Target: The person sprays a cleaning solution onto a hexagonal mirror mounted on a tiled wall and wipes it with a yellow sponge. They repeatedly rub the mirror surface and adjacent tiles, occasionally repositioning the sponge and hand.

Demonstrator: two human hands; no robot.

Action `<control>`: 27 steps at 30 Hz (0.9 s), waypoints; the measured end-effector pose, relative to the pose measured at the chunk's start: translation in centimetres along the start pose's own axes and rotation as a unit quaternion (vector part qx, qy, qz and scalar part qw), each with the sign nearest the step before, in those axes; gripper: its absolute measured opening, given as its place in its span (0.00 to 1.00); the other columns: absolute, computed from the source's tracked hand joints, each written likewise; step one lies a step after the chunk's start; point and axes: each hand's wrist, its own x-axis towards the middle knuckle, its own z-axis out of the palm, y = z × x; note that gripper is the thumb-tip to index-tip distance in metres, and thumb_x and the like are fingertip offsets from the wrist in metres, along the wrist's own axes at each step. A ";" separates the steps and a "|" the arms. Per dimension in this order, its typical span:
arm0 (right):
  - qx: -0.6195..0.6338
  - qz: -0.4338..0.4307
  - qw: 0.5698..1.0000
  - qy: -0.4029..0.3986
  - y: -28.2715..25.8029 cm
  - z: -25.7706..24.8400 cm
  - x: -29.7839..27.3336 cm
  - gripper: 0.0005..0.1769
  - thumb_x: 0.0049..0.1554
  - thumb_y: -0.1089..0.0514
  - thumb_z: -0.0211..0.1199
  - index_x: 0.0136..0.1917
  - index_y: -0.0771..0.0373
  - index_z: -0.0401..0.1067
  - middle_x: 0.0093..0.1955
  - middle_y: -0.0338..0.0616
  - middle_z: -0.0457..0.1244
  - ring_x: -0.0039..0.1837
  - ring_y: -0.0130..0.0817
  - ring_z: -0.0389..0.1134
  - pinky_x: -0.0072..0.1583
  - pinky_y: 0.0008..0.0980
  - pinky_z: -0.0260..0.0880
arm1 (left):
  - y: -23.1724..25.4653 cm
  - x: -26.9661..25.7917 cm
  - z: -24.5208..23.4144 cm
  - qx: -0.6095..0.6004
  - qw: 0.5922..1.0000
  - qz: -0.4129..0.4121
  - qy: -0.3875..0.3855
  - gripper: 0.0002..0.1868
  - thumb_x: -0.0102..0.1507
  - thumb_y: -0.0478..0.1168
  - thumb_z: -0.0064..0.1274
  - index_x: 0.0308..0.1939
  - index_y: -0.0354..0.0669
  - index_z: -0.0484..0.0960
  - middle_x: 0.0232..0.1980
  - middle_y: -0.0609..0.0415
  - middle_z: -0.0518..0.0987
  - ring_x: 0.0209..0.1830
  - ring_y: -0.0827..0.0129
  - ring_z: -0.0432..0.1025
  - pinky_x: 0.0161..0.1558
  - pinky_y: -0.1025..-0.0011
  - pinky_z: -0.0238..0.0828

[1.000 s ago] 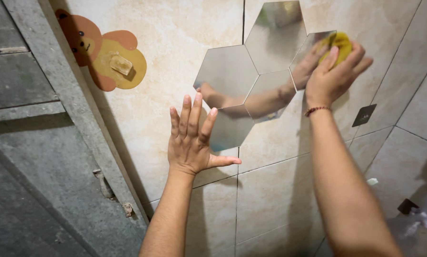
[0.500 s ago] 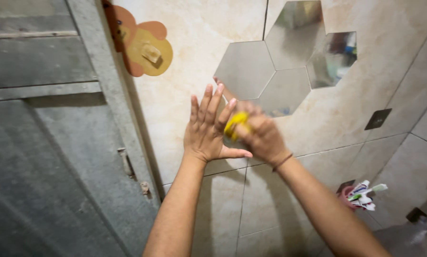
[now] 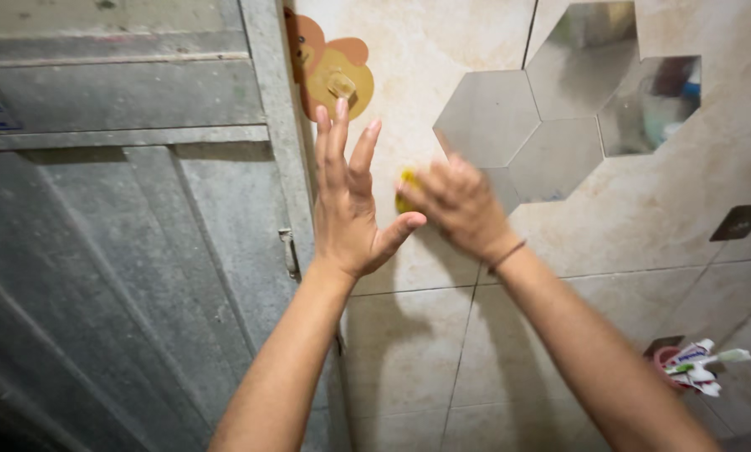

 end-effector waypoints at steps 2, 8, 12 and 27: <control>-0.026 0.031 0.999 0.028 3.3 -0.4 3.7 0.30 0.63 0.61 0.63 0.77 0.43 0.68 0.75 0.40 0.58 0.77 0.46 0.57 0.76 0.47 0.57 | 0.1 0.6 -1.1 -0.003 1.000 0.008 -0.001 0.52 0.65 0.77 0.45 0.82 0.53 0.51 0.85 0.45 0.46 0.88 0.46 0.37 0.84 0.49 0.38; 0.103 0.280 0.939 0.171 6.1 -0.2 12.6 0.34 0.64 0.71 0.58 0.78 0.47 0.65 0.79 0.44 0.60 0.81 0.45 0.56 0.82 0.40 0.57 | 0.4 0.1 -2.5 -0.035 0.998 0.017 -0.058 0.52 0.65 0.75 0.48 0.84 0.52 0.53 0.85 0.43 0.49 0.88 0.43 0.42 0.86 0.49 0.44; 0.072 0.177 0.974 0.121 2.1 0.0 9.6 0.34 0.61 0.72 0.58 0.79 0.55 0.64 0.80 0.50 0.57 0.84 0.48 0.52 0.83 0.49 0.51 | 0.6 -0.6 -2.5 -0.094 0.990 -0.013 -0.102 0.43 0.68 0.57 0.50 0.81 0.45 0.51 0.84 0.39 0.53 0.86 0.44 0.49 0.84 0.54 0.49; -0.109 0.374 0.899 0.203 16.5 -3.9 5.3 0.23 0.64 0.58 0.59 0.71 0.64 0.64 0.66 0.61 0.55 0.67 0.54 0.61 0.71 0.47 0.62 | 0.1 5.6 1.7 0.113 0.983 -0.010 -0.146 0.49 0.56 0.21 0.46 0.81 0.41 0.47 0.82 0.45 0.55 0.83 0.55 0.51 0.78 0.58 0.52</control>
